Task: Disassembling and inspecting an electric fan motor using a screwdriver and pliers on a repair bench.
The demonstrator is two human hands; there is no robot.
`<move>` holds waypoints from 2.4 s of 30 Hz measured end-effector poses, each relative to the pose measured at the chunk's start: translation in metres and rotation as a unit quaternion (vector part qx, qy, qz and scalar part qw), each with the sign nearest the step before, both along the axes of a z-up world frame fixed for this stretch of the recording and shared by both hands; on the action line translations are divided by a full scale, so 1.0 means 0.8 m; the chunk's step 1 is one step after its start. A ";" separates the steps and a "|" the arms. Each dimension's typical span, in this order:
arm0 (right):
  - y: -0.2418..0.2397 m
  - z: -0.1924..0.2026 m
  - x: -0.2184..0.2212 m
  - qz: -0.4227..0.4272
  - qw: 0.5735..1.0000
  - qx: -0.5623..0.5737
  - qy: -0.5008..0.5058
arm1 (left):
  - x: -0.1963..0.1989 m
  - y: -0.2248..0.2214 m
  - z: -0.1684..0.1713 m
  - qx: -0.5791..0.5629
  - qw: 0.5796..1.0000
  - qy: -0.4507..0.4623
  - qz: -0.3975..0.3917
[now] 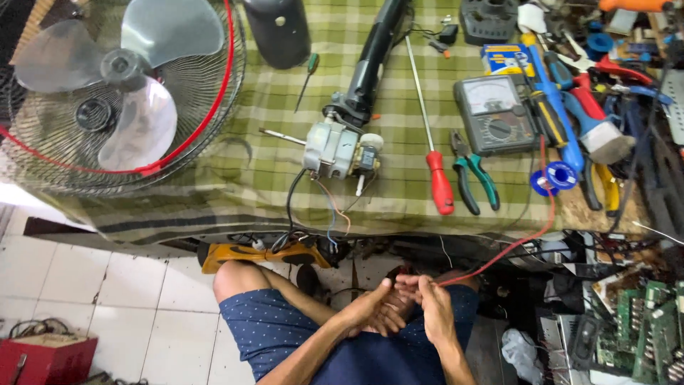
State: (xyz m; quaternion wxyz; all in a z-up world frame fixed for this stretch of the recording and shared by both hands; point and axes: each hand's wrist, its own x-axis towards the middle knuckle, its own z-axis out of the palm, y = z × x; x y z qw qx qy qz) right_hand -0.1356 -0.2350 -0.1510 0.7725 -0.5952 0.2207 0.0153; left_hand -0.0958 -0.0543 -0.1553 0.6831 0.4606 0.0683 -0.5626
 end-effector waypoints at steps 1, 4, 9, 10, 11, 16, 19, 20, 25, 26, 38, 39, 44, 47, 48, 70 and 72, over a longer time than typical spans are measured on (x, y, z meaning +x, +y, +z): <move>-0.001 -0.001 -0.009 0.006 1.000 0.000 0.002 | -0.002 0.007 -0.002 0.000 1.000 0.002 0.006; -0.004 -0.001 -0.034 0.056 0.990 0.120 -0.038 | -0.002 0.024 -0.018 -0.122 0.962 0.186 0.158; -0.029 0.002 -0.061 0.098 0.991 0.085 -0.007 | 0.018 0.028 -0.109 -0.129 0.815 0.193 0.531; -0.032 0.003 -0.065 0.103 0.991 0.085 -0.002 | 0.011 0.035 -0.096 -0.127 0.811 0.196 0.536; -0.035 0.004 -0.066 0.084 0.990 0.104 0.038 | 0.010 0.040 -0.083 -0.113 0.823 0.179 0.526; -0.030 0.038 -0.063 -0.039 0.985 -0.112 0.128 | -0.016 0.038 -0.004 -0.059 0.845 0.070 0.527; -0.015 0.077 -0.059 -0.192 0.916 -0.344 -0.082 | -0.030 0.030 0.020 -0.086 0.855 -0.061 0.508; -0.001 0.103 -0.053 -0.067 0.912 -0.397 -0.075 | -0.034 0.024 0.018 -0.115 0.853 -0.098 0.500; 0.055 0.071 -0.036 0.290 0.847 -0.431 -0.114 | -0.042 0.021 0.075 -0.107 0.863 -0.244 0.428; 0.061 0.076 -0.034 0.305 0.876 -0.354 -0.121 | -0.040 0.026 0.091 -0.115 0.851 -0.293 0.420; 0.050 0.096 0.019 0.125 0.957 -0.197 -0.170 | 0.031 0.061 0.205 -0.092 0.804 -0.318 0.494; 0.046 0.091 0.028 0.019 0.984 -0.118 -0.131 | 0.043 0.064 0.211 -0.066 0.803 -0.346 0.481; 0.044 0.173 0.090 0.028 0.893 -0.355 -0.273 | 0.066 0.056 0.193 0.003 0.807 -0.385 0.448; 0.052 0.180 0.119 0.006 0.834 -0.429 -0.347 | 0.068 0.045 0.186 -0.018 0.792 -0.367 0.487; 0.057 0.178 0.128 -0.009 0.829 -0.424 -0.365 | 0.067 0.043 0.192 -0.018 0.791 -0.358 0.495; 0.079 0.190 0.163 -0.040 0.770 -0.432 -0.468 | 0.081 0.030 0.165 -0.033 0.773 -0.376 0.510; 0.080 0.192 0.163 -0.040 0.773 -0.431 -0.464 | 0.082 0.029 0.163 -0.042 0.770 -0.376 0.514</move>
